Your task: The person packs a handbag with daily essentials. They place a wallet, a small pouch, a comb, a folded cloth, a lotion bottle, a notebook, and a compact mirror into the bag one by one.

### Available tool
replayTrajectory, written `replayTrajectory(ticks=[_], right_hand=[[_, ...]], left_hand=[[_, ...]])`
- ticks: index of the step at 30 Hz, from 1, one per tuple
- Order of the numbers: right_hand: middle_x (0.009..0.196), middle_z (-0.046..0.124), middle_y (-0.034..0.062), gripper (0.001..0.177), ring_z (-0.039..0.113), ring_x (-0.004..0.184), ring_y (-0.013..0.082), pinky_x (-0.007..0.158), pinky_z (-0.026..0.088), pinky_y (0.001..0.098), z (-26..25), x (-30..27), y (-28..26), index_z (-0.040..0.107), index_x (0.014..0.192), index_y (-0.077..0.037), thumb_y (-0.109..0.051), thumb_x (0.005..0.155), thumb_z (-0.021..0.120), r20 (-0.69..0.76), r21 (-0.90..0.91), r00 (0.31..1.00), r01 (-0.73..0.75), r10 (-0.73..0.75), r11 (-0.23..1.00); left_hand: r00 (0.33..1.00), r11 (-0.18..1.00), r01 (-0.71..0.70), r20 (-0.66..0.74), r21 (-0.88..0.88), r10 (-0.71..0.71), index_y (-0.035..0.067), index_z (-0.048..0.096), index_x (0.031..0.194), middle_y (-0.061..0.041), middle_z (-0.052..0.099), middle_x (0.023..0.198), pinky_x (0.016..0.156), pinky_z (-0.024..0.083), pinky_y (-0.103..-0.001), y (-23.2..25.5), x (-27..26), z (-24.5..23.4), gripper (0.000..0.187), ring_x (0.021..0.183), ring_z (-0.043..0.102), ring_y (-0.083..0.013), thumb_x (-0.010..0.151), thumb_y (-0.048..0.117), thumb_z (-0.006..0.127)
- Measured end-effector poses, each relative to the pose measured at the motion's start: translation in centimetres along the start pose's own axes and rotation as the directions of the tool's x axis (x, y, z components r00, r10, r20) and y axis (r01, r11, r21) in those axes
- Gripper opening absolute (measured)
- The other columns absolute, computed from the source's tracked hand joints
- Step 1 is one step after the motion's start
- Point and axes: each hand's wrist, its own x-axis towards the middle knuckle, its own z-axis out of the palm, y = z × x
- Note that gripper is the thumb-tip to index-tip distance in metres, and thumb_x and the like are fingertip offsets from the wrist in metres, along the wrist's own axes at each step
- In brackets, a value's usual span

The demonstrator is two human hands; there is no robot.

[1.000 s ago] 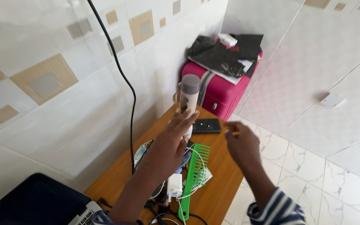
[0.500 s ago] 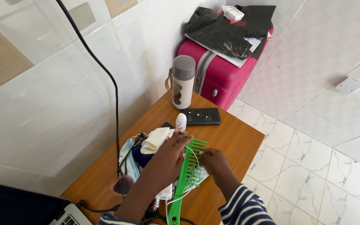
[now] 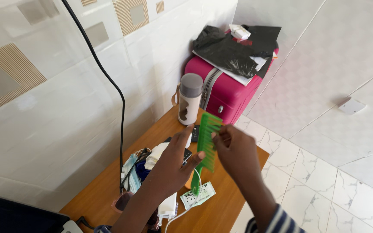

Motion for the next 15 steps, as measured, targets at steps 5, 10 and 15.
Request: replayTrajectory(ticks=[5,10,15], right_hand=[[0.076,0.076,0.0072,0.021,0.072,0.069,0.0109,0.065,0.058,0.0286,-6.8,0.5,-7.7,0.070,0.097,0.001,-0.020,0.095,0.071,-0.125,0.029,0.961,0.250,-0.245,0.968],[0.089,0.073,0.0076,0.021,0.070,0.079,0.0104,0.073,0.059,0.0279,-11.7,0.5,-11.9,0.069,0.105,0.000,-0.020,0.102,0.066,-0.209,0.355,0.955,0.274,-0.210,0.894],[0.116,0.070,0.0094,0.035,0.067,0.103,0.0132,0.094,0.055,0.0309,-13.2,-0.2,-12.9,0.058,0.128,-0.005,-0.025,0.099,0.063,-0.041,0.804,0.992,0.102,-0.118,0.585]], left_hand=[[0.976,0.967,-0.182,-0.150,-0.180,0.156,0.001,0.029,0.155,-0.023,0.059,0.139,0.101,0.049,-0.046,4.1,1.4,-1.9,0.092,0.130,0.058,-0.0339,0.091,0.057,0.065],[0.996,0.963,-0.066,-0.078,-0.262,0.047,0.007,0.067,0.119,-0.008,0.077,0.086,0.075,0.059,-0.038,9.3,1.6,-3.9,0.057,0.081,0.075,-0.0198,0.089,0.055,0.063],[0.999,0.878,-0.033,0.019,-0.478,0.048,0.005,0.067,0.106,-0.004,0.064,0.066,0.049,0.050,-0.026,13.7,0.8,-4.7,0.042,0.052,0.060,-0.0103,0.095,0.045,0.063]])
